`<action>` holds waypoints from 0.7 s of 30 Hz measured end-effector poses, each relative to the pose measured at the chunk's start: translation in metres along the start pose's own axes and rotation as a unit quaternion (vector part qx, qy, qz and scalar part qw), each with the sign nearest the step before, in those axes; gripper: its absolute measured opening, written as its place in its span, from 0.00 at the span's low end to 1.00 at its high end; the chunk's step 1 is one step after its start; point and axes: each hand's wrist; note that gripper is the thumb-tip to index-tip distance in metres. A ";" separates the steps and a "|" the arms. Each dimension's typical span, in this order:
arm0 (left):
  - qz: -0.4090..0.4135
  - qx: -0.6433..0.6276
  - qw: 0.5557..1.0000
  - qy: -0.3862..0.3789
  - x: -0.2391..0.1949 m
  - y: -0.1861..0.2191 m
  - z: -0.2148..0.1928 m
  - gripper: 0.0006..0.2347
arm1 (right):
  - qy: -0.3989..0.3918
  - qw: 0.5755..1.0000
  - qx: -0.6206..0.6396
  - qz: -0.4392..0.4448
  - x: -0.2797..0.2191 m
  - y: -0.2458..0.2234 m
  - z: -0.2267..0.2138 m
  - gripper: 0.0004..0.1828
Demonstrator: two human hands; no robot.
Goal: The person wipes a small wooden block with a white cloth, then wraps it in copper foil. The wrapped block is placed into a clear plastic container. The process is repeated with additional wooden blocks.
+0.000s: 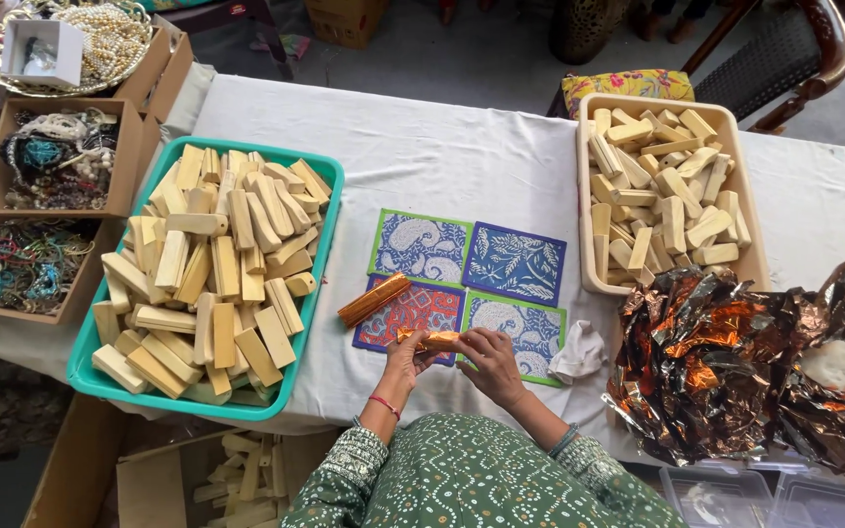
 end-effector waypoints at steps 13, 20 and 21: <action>-0.037 0.050 0.996 0.069 -0.012 0.026 -0.045 0.23 | -0.112 0.993 0.024 0.012 0.038 0.013 0.054 0.21; 0.454 0.597 0.659 -0.061 -0.054 0.075 -0.050 0.29 | -0.283 0.958 0.049 0.020 0.061 0.041 0.104 0.17; 0.429 0.621 0.648 -0.104 -0.045 0.076 -0.049 0.25 | -0.299 0.952 0.061 0.007 0.072 0.041 0.106 0.18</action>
Point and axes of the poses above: each hand's wrist, its own x-axis towards the middle knuckle, its own z-axis out of the palm, y = z × x, and after that the axes turned 12 degrees about z, right-handed
